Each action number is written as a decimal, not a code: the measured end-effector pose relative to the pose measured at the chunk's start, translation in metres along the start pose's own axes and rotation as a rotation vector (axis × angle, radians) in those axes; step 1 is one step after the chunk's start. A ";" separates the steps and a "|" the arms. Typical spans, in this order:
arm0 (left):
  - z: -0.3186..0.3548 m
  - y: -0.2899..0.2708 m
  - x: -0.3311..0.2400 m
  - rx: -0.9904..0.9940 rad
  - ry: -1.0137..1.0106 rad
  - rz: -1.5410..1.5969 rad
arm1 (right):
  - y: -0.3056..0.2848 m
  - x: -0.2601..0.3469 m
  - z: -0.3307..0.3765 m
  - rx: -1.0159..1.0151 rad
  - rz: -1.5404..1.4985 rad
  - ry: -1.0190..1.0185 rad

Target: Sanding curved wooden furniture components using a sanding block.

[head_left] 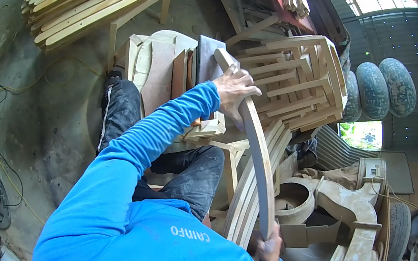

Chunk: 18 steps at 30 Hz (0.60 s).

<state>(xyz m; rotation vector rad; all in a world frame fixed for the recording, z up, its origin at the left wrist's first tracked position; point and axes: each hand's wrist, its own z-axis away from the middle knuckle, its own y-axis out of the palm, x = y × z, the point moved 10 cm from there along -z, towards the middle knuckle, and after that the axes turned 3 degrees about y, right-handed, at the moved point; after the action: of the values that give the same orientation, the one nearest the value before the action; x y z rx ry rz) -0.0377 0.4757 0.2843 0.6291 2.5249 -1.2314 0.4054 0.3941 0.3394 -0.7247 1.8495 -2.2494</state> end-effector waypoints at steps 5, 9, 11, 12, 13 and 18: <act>-0.007 0.029 0.046 0.051 -0.072 0.064 | 0.098 -0.004 -0.028 0.053 -0.241 0.107; -0.011 0.028 0.056 0.097 -0.148 -0.023 | 0.145 -0.009 -0.029 0.092 -0.352 0.174; -0.005 0.018 0.051 0.010 -0.176 -0.043 | 0.146 -0.009 -0.026 0.079 -0.302 0.128; 0.000 0.014 0.039 -0.008 -0.146 -0.020 | 0.140 -0.023 -0.016 0.071 -0.305 0.132; 0.010 0.010 0.030 -0.092 -0.113 -0.029 | 0.124 -0.014 -0.010 0.047 -0.211 0.097; 0.010 0.014 -0.022 -0.169 -0.197 0.111 | 0.005 -0.027 0.017 0.098 0.070 0.142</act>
<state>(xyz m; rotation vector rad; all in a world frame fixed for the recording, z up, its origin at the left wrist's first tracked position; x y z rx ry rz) -0.0109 0.4696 0.2780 0.5693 2.3656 -0.9787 0.4353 0.3886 0.3292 -0.4890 1.7775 -2.3826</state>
